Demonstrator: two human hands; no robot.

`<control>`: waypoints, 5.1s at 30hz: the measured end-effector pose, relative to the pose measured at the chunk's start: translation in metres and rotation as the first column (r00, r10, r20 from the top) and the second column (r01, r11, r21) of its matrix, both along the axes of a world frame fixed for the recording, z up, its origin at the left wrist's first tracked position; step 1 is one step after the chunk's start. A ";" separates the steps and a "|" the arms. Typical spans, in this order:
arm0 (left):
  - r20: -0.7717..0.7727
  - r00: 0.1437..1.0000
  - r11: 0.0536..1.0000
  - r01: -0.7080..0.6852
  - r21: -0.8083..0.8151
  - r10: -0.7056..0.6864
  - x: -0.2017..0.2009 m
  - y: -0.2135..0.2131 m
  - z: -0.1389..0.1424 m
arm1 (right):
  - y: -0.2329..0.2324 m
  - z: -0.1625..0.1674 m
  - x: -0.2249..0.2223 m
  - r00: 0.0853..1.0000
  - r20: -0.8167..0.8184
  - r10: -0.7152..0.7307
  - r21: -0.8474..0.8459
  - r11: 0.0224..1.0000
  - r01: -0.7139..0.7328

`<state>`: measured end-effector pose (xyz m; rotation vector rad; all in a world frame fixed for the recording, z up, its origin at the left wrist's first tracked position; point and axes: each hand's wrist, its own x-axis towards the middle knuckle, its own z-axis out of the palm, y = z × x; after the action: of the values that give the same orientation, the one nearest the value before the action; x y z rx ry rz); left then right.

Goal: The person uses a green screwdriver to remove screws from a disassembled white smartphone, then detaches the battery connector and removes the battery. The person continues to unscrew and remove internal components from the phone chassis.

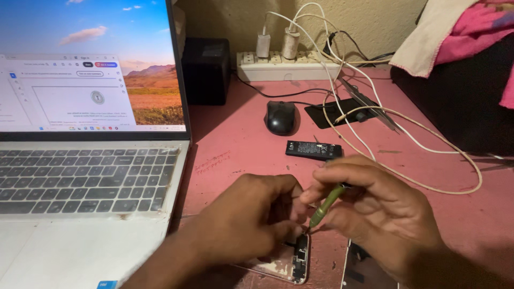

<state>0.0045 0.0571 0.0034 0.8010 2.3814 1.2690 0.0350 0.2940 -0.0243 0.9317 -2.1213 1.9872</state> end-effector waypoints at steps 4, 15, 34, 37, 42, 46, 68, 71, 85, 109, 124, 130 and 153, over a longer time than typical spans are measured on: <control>-0.113 0.981 0.959 0.128 -0.251 -0.161 0.001 -0.019 0.016 | 0.001 0.002 -0.004 1.000 -0.025 -0.002 0.006 1.000 0.002; -0.238 0.935 0.938 0.191 -0.288 -0.264 -0.004 -0.031 0.018 | -0.003 0.017 -0.012 0.980 -0.123 -0.153 -0.084 0.986 0.144; 0.136 0.950 0.943 -0.245 -0.227 0.280 -0.016 -0.033 0.014 | 0.008 0.008 -0.032 0.980 -0.020 -0.200 -0.191 0.963 0.193; 0.290 0.894 0.937 -0.349 -0.023 0.340 -0.020 -0.037 0.016 | 0.008 0.007 -0.032 0.976 0.003 -0.216 -0.188 0.959 0.212; 0.419 0.866 0.924 -0.357 0.134 0.274 -0.020 -0.031 -0.002 | 0.009 0.006 -0.031 0.977 0.041 -0.208 -0.180 0.961 0.212; 0.276 0.941 0.928 0.084 0.364 -0.193 -0.019 -0.022 -0.015 | 0.009 0.005 -0.027 0.978 0.045 -0.203 -0.141 0.968 0.207; 0.757 0.398 0.781 -0.141 0.608 -0.518 -0.009 -0.028 -0.038 | 0.010 0.003 -0.015 0.991 0.130 -0.029 -0.030 0.999 0.033; 0.793 0.435 0.812 -0.201 0.548 -0.427 -0.009 -0.024 -0.037 | 0.013 0.004 -0.018 0.983 0.168 -0.071 -0.019 0.997 0.075; 0.642 0.592 0.698 -0.179 0.694 -0.487 0.002 0.003 -0.023 | 0.012 0.004 -0.023 0.983 -0.063 -0.175 0.050 0.983 0.178; 0.516 0.634 0.733 0.120 0.670 -0.576 0.008 0.006 -0.029 | -0.020 0.044 0.002 0.867 -0.193 -0.459 -0.162 0.887 0.433; 0.613 0.629 0.869 0.241 0.432 -0.479 -0.004 -0.013 -0.029 | -0.018 0.019 0.002 0.933 -0.191 -0.304 -0.089 0.952 0.292; 0.679 0.629 0.924 0.228 0.306 -0.380 -0.005 -0.017 -0.029 | -0.022 0.008 0.008 0.916 -0.271 -0.297 -0.056 0.955 0.293; 0.649 0.641 0.909 0.227 0.349 -0.409 -0.004 -0.012 -0.031 | -0.012 -0.005 0.003 0.960 -0.253 -0.119 -0.109 0.990 0.094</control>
<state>0.0005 0.0451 -0.0272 0.5965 1.4061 1.3891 0.0384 0.2818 -0.0297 0.9778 -1.8778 1.7878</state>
